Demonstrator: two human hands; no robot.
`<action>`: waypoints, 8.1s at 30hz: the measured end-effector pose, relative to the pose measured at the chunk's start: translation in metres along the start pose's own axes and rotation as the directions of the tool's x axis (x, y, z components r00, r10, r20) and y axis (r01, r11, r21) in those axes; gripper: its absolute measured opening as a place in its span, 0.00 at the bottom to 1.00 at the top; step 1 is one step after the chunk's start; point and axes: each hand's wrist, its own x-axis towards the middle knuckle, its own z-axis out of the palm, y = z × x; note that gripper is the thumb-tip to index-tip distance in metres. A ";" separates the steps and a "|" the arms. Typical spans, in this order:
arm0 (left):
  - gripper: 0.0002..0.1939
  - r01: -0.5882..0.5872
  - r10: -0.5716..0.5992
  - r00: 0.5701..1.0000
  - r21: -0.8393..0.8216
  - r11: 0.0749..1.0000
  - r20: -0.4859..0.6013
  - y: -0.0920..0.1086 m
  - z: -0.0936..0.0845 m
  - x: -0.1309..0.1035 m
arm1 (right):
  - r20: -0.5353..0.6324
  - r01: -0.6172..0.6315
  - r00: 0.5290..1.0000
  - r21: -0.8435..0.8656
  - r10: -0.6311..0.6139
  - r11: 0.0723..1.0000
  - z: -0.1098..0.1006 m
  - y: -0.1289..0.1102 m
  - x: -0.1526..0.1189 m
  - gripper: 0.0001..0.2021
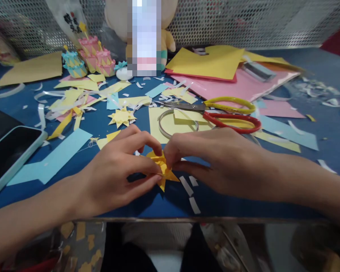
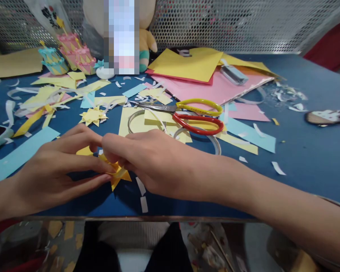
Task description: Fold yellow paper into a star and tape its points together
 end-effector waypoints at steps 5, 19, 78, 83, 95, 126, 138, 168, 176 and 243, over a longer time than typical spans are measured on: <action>0.10 -0.002 0.001 1.000 0.018 1.000 0.003 0.000 0.000 0.000 | 0.012 -0.004 1.000 -0.034 0.004 0.999 0.000 -0.001 0.000 0.07; 0.10 0.019 -0.019 1.000 -0.019 1.000 0.007 0.000 0.002 -0.001 | 0.002 0.035 0.999 -0.061 -0.035 0.998 -0.001 -0.001 -0.001 0.08; 0.13 0.193 -0.177 0.980 -0.210 0.958 0.096 0.007 -0.002 -0.002 | 0.029 0.142 0.990 -0.050 -0.141 0.989 0.003 0.007 -0.004 0.13; 0.15 0.187 -0.171 0.981 -0.238 0.953 0.087 0.007 -0.001 -0.003 | 0.006 0.150 0.989 -0.046 -0.150 0.988 0.004 0.006 -0.004 0.13; 0.22 0.292 -0.246 0.948 -0.244 0.925 0.200 0.009 -0.003 -0.005 | 0.043 0.143 0.989 0.021 -0.144 0.989 0.004 0.005 -0.002 0.15; 0.19 0.437 -0.387 0.875 -0.128 0.890 0.292 0.007 0.002 -0.016 | 0.116 -0.020 0.993 0.035 0.016 0.999 0.002 0.003 -0.010 0.14; 0.19 0.444 -0.406 0.878 -0.113 0.889 0.254 0.008 0.007 -0.018 | 0.090 -0.018 0.996 0.089 0.009 0.996 0.002 0.000 -0.009 0.14; 0.14 0.471 -0.392 0.858 -0.203 0.859 0.330 0.007 0.001 -0.010 | 0.095 -0.002 0.995 0.067 -0.005 0.998 0.005 0.002 -0.010 0.15; 0.16 0.394 -0.337 0.909 -0.240 0.888 0.246 0.008 -0.007 -0.005 | 0.074 0.031 0.997 0.081 -0.037 0.996 0.003 0.004 -0.008 0.15; 0.12 0.337 -0.319 0.935 -0.111 0.935 0.158 0.011 -0.002 -0.004 | 0.058 0.102 0.994 -0.189 -0.092 0.977 -0.001 -0.001 -0.005 0.14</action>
